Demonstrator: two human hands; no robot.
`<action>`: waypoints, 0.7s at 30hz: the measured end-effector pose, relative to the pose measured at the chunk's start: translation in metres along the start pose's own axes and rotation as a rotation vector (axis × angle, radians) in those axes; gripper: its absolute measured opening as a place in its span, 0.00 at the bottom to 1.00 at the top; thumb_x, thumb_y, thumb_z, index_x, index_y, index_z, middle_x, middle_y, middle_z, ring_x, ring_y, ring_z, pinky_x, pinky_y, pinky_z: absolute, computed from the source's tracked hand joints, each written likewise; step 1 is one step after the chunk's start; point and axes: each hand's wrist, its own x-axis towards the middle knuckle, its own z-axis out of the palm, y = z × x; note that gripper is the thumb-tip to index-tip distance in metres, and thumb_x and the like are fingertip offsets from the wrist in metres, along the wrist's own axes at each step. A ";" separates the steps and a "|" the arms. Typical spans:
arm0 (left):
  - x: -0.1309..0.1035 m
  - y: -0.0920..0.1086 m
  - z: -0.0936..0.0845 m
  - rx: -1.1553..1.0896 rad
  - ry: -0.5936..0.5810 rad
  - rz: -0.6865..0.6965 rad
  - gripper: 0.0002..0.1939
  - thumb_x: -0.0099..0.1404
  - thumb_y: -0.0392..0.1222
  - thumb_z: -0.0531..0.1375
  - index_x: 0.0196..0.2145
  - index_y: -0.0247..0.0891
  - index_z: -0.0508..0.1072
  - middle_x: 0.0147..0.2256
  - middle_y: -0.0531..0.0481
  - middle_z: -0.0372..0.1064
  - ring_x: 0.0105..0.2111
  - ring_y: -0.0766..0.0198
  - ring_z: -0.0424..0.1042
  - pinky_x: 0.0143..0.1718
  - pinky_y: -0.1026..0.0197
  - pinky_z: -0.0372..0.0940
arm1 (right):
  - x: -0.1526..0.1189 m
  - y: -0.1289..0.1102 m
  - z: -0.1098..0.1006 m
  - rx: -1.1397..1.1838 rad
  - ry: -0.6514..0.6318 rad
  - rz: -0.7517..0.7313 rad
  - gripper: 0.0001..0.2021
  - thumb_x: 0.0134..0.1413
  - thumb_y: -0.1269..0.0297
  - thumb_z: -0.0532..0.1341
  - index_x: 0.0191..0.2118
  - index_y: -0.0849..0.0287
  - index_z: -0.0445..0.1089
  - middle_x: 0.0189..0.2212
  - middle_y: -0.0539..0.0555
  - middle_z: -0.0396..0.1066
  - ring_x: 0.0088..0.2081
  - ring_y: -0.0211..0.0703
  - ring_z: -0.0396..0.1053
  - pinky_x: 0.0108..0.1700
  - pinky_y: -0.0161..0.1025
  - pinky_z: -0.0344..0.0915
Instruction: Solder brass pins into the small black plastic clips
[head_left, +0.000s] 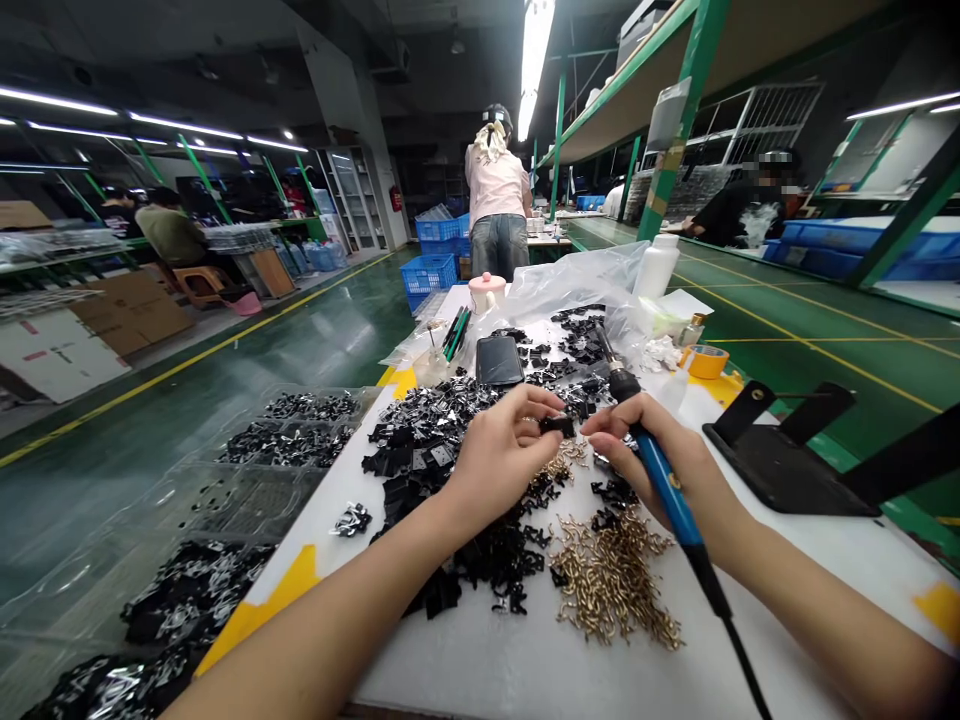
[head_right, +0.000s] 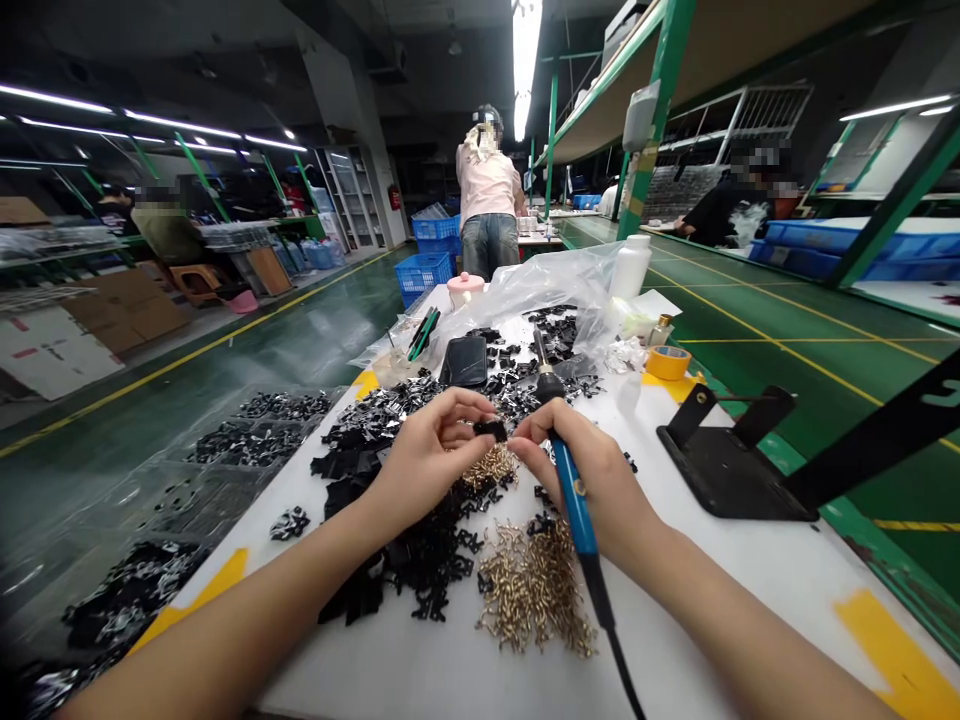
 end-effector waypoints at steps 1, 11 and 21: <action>0.002 -0.001 -0.002 -0.077 0.016 -0.057 0.11 0.57 0.36 0.59 0.39 0.38 0.65 0.38 0.47 0.65 0.32 0.66 0.70 0.34 0.62 0.67 | 0.001 0.001 -0.002 0.005 -0.003 0.013 0.09 0.57 0.58 0.55 0.30 0.55 0.59 0.29 0.51 0.69 0.29 0.38 0.67 0.29 0.35 0.63; 0.014 -0.003 -0.013 -0.354 0.064 -0.282 0.17 0.51 0.34 0.61 0.40 0.36 0.65 0.36 0.47 0.64 0.31 0.63 0.72 0.37 0.57 0.69 | 0.008 0.016 -0.028 0.310 0.055 0.024 0.08 0.56 0.59 0.56 0.35 0.54 0.70 0.24 0.49 0.65 0.26 0.38 0.64 0.28 0.36 0.61; 0.018 -0.009 -0.019 -0.307 0.139 -0.302 0.15 0.50 0.34 0.61 0.38 0.34 0.66 0.25 0.50 0.67 0.26 0.66 0.68 0.31 0.62 0.65 | 0.002 0.019 -0.025 0.397 -0.071 0.075 0.07 0.56 0.65 0.55 0.34 0.54 0.71 0.23 0.49 0.66 0.25 0.35 0.63 0.25 0.33 0.58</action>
